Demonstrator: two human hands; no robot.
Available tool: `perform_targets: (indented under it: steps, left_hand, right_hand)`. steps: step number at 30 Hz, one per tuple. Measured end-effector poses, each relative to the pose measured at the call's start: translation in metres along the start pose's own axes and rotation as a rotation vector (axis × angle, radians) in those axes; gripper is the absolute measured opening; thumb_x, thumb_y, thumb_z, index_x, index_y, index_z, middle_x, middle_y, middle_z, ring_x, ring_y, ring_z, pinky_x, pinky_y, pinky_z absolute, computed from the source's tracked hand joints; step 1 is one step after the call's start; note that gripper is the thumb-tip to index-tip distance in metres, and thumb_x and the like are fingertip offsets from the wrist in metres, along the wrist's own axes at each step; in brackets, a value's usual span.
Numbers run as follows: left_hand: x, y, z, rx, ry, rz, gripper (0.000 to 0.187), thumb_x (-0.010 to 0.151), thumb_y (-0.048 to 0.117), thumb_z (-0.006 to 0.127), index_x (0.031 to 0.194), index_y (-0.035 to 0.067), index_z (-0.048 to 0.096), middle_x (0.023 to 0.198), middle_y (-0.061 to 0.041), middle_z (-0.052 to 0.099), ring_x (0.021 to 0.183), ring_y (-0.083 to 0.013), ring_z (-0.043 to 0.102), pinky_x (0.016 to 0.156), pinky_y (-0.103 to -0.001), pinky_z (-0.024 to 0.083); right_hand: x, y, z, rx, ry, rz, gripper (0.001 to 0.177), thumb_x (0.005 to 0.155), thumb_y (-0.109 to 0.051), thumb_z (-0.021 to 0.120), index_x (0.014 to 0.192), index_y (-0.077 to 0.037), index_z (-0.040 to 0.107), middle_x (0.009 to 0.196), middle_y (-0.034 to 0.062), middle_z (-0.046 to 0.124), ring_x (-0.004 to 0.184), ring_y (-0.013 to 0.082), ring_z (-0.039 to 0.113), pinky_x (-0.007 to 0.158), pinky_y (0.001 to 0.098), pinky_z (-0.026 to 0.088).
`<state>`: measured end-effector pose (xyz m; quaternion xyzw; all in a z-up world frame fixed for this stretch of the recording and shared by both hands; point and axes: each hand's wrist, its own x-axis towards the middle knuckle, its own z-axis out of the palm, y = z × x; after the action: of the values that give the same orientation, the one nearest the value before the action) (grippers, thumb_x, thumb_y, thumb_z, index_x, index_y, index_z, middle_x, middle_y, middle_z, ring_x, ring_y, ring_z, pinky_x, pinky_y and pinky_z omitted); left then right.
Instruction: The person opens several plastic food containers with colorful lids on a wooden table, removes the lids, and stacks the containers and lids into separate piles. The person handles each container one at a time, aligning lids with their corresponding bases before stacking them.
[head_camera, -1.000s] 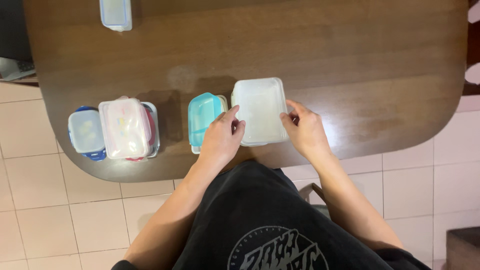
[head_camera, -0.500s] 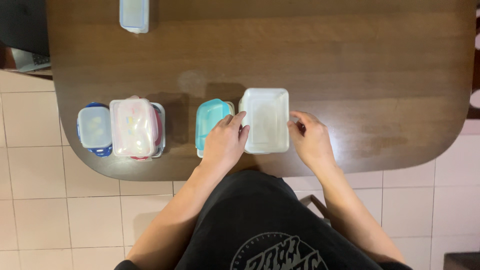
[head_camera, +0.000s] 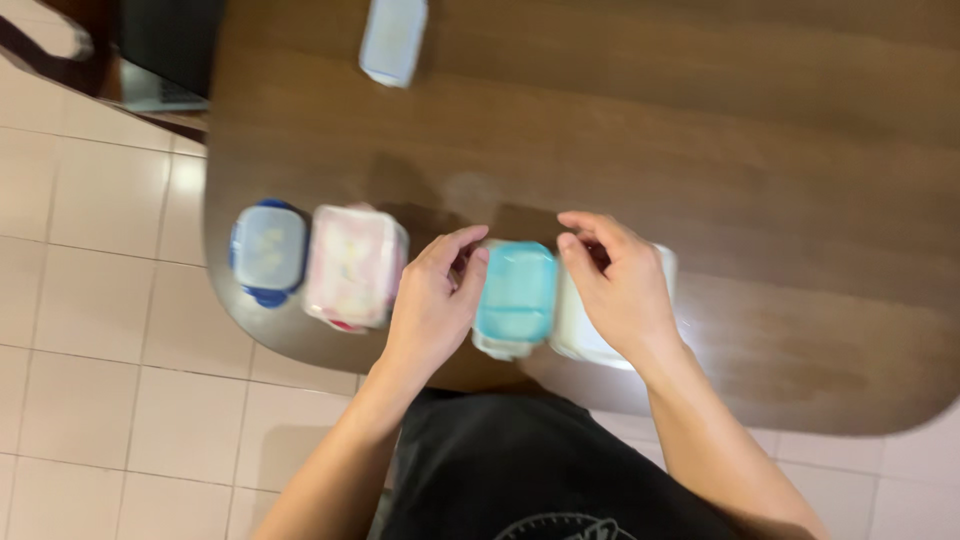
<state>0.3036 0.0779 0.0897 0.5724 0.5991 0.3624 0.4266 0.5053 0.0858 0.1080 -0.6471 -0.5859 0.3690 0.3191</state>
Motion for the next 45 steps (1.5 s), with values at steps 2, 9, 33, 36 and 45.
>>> perform_targets:
  steps: [2, 9, 33, 36, 45]
  left_hand:
    - [0.020, -0.015, -0.026, 0.020, 0.015, -0.029, 0.027, 0.099, 0.018, 0.065, 0.122, 0.004, 0.070, 0.094, -0.009, 0.072, 0.073, -0.0147, 0.063, 0.066, -0.029, 0.052]
    - [0.115, -0.094, -0.121, -0.002, 0.028, -0.067, 0.028, 0.098, 0.017, 0.065, 0.122, 0.003, 0.071, 0.089, -0.010, 0.072, 0.072, -0.0159, 0.062, 0.069, -0.028, 0.053]
    - [0.347, -0.287, -0.052, -0.024, 0.010, -0.429, 0.043, 0.098, 0.022, 0.063, 0.136, 0.003, 0.058, 0.128, -0.014, 0.066, 0.115, -0.0242, 0.066, 0.097, -0.035, 0.052]
    - [0.327, -0.269, -0.068, -0.143, 0.008, -0.349, 0.042, 0.099, 0.021, 0.063, 0.134, 0.000, 0.058, 0.123, -0.012, 0.069, 0.112, -0.0210, 0.067, 0.096, -0.033, 0.053]
    - [0.195, -0.173, -0.149, -0.366, -0.185, -0.279, 0.048, 0.091, 0.014, 0.072, 0.134, -0.001, 0.056, 0.113, -0.009, 0.068, 0.103, -0.0139, 0.065, 0.091, -0.030, 0.056]
  right_hand:
    - [0.024, -0.017, 0.031, -0.010, -0.035, -0.004, 0.027, 0.097, -0.021, 0.068, 0.119, -0.005, 0.071, 0.090, 0.0079, 0.075, 0.078, 0.0149, 0.069, 0.070, 0.0304, 0.054]
    - [0.127, -0.032, 0.164, -0.025, 0.071, 0.018, 0.025, 0.098, -0.024, 0.070, 0.114, -0.006, 0.073, 0.083, 0.0062, 0.073, 0.073, 0.0146, 0.066, 0.069, 0.0303, 0.053]
    - [0.333, 0.095, 0.341, 0.200, 0.244, 0.448, 0.035, 0.095, -0.020, 0.069, 0.125, -0.002, 0.067, 0.116, 0.0115, 0.070, 0.100, 0.0198, 0.067, 0.087, 0.0340, 0.054]
    - [0.311, 0.068, 0.327, 0.209, 0.278, 0.342, 0.033, 0.094, -0.017, 0.071, 0.122, -0.001, 0.067, 0.115, 0.0110, 0.068, 0.099, 0.0187, 0.066, 0.086, 0.0333, 0.054]
    - [0.160, -0.027, 0.271, 0.452, 0.270, 0.280, 0.039, 0.094, -0.011, 0.070, 0.130, 0.000, 0.061, 0.112, 0.0078, 0.068, 0.099, 0.0132, 0.063, 0.084, 0.0286, 0.055]
